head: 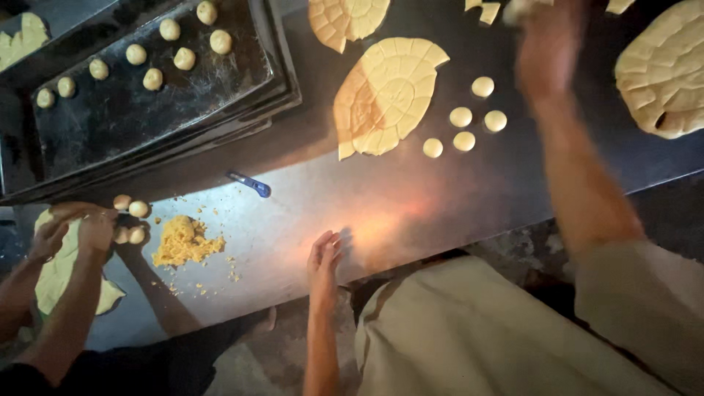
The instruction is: The person pinches off pieces of dough, flattens them by hand, places a scoop of yellow filling in the center, and folds and rolls the dough into round filled buns, setting the finished balls on the stainless steel table while a coworker works on the same task nearby.
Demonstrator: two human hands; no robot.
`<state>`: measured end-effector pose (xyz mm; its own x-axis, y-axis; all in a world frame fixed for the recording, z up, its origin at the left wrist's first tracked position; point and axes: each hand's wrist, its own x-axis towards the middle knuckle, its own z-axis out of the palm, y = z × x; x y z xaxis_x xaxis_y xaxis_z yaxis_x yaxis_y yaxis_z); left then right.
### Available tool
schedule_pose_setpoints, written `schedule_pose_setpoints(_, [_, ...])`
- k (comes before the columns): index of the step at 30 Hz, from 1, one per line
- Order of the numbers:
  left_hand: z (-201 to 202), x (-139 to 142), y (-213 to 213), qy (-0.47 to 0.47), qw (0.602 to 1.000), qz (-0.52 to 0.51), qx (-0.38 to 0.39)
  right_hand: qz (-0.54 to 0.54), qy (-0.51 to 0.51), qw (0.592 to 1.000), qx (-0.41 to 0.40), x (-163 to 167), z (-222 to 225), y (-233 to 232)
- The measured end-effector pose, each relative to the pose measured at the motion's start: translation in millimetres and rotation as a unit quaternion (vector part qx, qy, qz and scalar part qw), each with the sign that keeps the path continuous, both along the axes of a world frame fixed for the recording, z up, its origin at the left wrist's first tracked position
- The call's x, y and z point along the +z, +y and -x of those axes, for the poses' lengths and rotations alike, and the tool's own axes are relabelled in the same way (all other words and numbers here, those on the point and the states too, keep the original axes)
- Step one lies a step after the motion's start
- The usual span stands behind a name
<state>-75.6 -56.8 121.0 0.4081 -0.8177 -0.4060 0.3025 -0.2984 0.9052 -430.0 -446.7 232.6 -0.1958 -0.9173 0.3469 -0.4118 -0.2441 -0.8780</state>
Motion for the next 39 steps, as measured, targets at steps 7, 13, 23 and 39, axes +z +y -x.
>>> schedule_pose_setpoints(7, [-21,-13,6,-0.066,0.997,-0.022,0.043,-0.09,0.231,0.966,-0.069,-236,86,138])
schedule_pose_setpoints(13, [-24,-94,-36,-0.135,0.988,-0.009,-0.073,-0.067,0.396,0.916,-0.011,-268,92,144])
schedule_pose_setpoints(23, [-10,-108,-303,-0.647,0.761,0.036,0.03,-0.077,0.428,0.9,-0.026,-264,85,139])
schedule_pose_setpoints(39, [-63,-91,-283,-0.022,0.984,0.018,-0.174,-0.073,0.415,0.907,-0.026,-260,86,144])
